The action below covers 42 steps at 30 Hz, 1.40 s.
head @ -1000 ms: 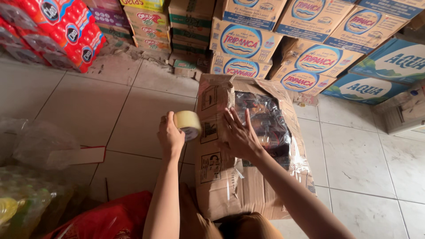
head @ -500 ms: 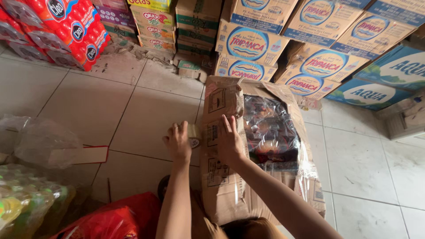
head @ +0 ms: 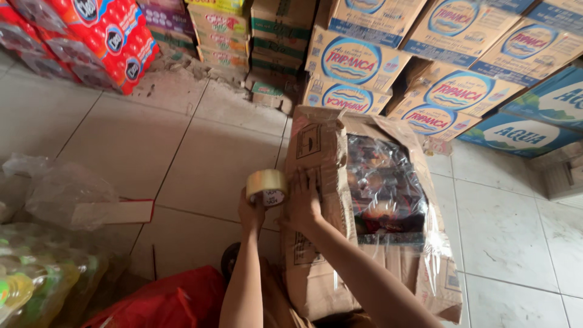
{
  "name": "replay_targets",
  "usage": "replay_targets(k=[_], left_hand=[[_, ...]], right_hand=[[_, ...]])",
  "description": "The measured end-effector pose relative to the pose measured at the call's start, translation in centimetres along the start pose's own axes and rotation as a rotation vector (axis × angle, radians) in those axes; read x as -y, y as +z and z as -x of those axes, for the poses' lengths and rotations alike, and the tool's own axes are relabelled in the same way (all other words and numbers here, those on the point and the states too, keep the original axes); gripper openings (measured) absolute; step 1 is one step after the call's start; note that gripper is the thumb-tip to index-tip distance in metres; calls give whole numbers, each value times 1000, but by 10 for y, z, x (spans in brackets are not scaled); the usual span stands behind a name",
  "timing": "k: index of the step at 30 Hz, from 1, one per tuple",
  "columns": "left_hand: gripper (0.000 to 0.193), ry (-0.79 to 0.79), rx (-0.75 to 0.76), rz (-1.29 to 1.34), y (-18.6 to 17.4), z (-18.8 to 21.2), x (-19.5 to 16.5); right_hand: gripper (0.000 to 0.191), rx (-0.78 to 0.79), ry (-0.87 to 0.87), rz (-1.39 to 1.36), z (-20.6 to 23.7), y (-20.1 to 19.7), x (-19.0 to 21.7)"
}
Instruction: The person sits on the floor and uses clear packing tape and scissors to seal a cardboard box containing packaged goods. They apply multiple strips of tape across the box flaps, cut the tape with scissors, and then move the sealed box aside before handling a red plastic bag and another small box.
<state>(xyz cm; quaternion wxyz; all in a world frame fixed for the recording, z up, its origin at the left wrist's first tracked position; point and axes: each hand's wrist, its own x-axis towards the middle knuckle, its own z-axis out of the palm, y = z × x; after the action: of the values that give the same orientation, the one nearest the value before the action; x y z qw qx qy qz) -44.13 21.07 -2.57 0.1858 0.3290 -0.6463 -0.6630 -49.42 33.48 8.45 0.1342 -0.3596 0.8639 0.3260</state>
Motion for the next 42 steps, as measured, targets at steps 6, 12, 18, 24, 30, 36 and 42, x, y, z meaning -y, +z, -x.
replay_targets(k=[6,12,18,24,30,36,42], left_hand=[[38,281,-109,-286,-6,-31,18],[44,69,-91,-521,-18,-27,27],[53,4,-77,-576,2,-21,18],[59,-57,-61,-594,-4,-24,17],[64,35,25,-553,-28,2,8],[60,-17,68,-675,-44,36,-5],[49,51,50,-580,-44,47,8]], right_hand=[[121,-1,-73,10,-13,2,12],[126,53,-102,5,-27,4,26],[118,187,-105,148,-56,18,51],[98,299,-25,508,-74,20,86],[113,211,-36,-16,-37,18,80],[105,-50,-33,-483,78,8,78],[51,-419,-374,-912,259,33,44]])
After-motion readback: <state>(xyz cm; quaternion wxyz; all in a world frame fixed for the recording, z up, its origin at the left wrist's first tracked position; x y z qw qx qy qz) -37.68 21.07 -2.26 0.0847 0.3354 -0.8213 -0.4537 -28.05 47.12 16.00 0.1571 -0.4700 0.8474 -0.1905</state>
